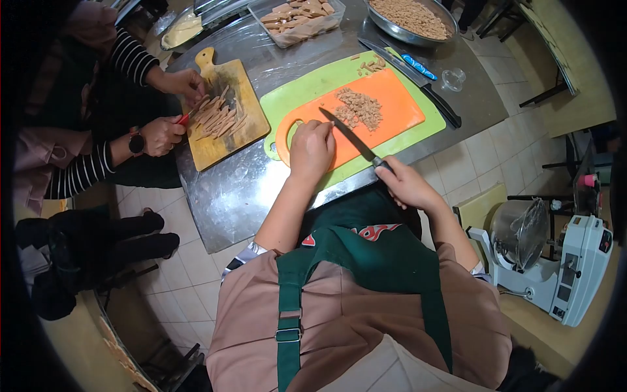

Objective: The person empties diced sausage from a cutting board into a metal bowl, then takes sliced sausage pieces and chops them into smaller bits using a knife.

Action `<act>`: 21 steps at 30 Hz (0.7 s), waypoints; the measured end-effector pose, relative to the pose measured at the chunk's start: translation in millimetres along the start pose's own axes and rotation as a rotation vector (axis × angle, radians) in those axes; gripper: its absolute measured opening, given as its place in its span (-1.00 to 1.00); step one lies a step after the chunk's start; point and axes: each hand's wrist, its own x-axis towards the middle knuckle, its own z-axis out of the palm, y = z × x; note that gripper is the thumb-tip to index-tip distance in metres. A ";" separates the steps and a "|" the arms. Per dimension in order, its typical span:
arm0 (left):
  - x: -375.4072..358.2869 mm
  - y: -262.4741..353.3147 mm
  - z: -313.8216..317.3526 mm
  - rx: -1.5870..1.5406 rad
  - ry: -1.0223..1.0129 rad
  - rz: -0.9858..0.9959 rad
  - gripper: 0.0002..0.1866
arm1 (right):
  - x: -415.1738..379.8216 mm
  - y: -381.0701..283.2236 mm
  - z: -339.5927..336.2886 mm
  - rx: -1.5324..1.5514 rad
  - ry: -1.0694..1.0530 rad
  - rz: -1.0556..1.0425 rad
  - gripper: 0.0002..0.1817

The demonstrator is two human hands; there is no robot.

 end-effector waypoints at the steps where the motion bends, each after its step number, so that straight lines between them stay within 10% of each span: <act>1: 2.5 -0.4 -4.7 0.008 0.006 -0.003 -0.91 | -0.8 -7.8 -6.9 0.229 -0.151 0.230 -0.67; 13: 22.7 -32.0 -69.1 -0.159 0.000 -0.353 -0.85 | -8.0 -19.9 -5.6 -0.049 -0.093 -0.013 -0.64; 21: 4.5 -18.3 -72.2 0.021 -0.352 -0.348 -0.65 | 11.7 -2.3 -15.4 -0.111 0.003 0.080 -0.61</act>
